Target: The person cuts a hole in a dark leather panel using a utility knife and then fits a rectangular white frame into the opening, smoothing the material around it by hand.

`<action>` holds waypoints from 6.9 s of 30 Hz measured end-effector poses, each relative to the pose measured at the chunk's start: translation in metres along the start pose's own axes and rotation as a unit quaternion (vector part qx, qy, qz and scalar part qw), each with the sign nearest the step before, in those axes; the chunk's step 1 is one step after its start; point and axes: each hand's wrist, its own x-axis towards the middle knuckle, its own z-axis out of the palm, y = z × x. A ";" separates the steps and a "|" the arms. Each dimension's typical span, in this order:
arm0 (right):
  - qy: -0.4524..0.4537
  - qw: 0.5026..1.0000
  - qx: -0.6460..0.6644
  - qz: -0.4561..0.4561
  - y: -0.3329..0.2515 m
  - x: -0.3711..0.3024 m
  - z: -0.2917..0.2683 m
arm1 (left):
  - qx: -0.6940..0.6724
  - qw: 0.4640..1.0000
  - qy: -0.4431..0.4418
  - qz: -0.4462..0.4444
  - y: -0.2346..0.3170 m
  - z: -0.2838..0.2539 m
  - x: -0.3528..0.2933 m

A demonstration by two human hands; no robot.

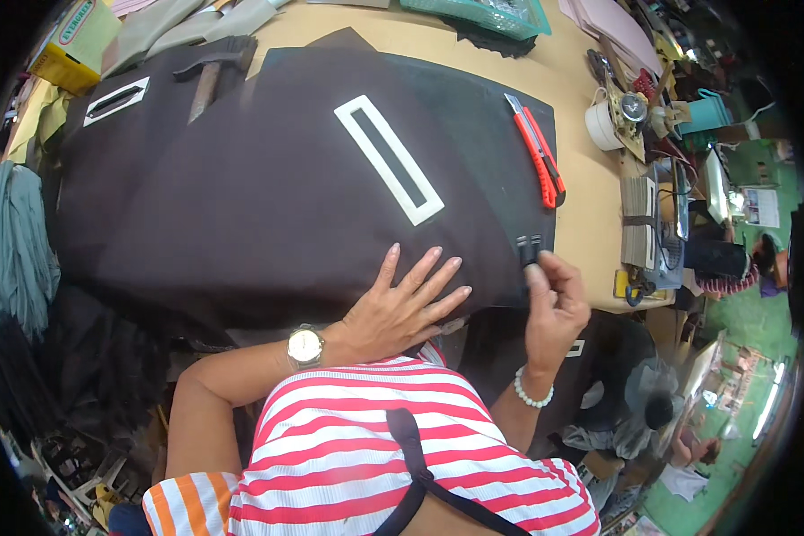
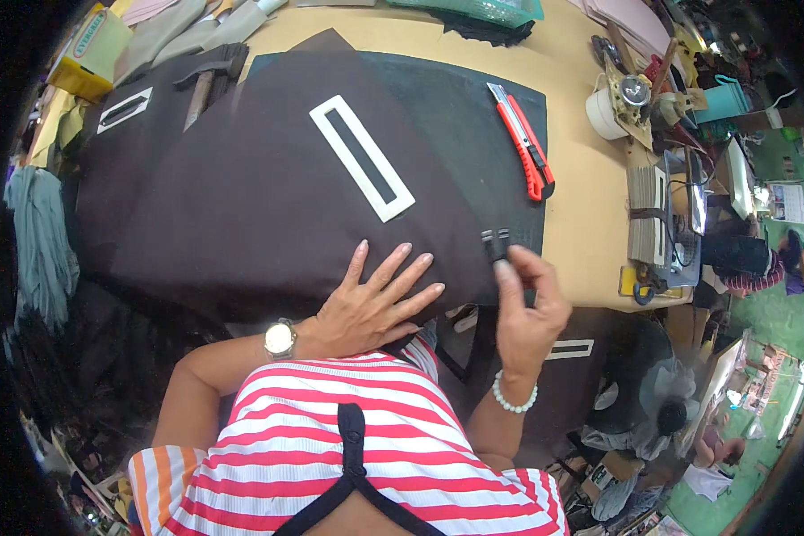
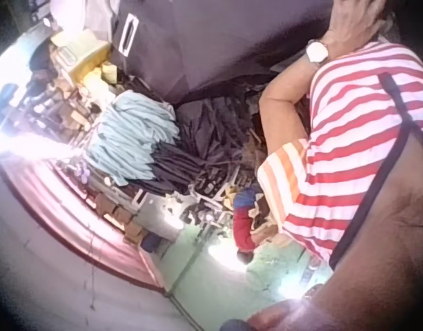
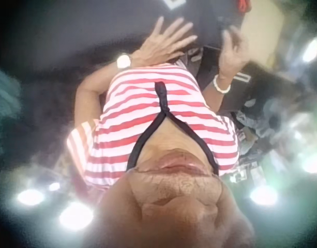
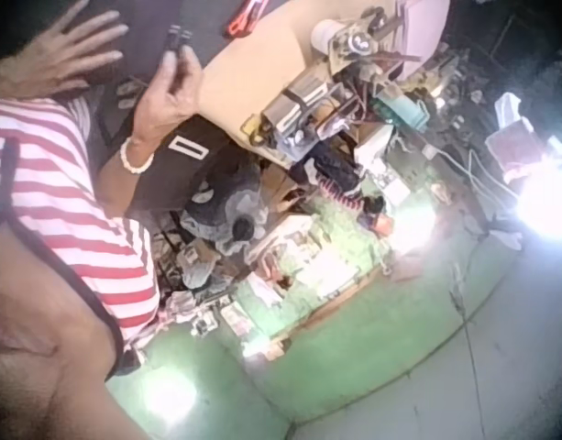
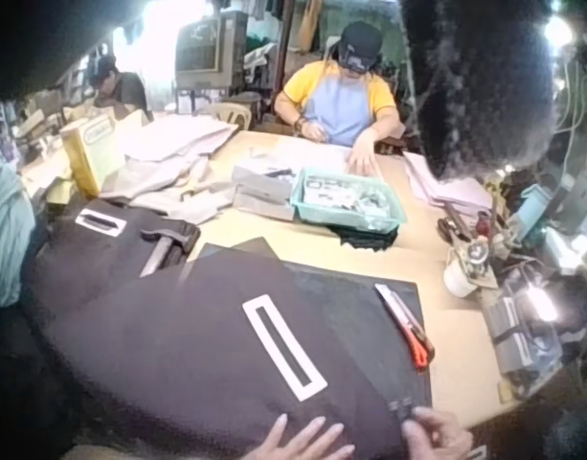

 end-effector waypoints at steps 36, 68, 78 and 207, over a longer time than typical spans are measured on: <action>-0.265 0.926 -0.098 -0.251 -0.027 0.050 0.115 | -0.119 0.935 0.157 -0.294 -0.130 -0.059 0.031; -0.375 0.741 -0.445 -0.336 -0.137 0.097 0.128 | -0.144 0.926 0.191 -0.292 -0.132 -0.055 0.031; -0.385 0.732 -0.482 -0.289 -0.134 0.080 0.107 | -0.133 0.929 0.192 -0.286 -0.134 -0.050 0.029; -0.422 0.839 0.301 0.165 -0.061 0.095 0.155 | -0.632 0.536 0.457 -0.323 -0.132 -0.101 0.047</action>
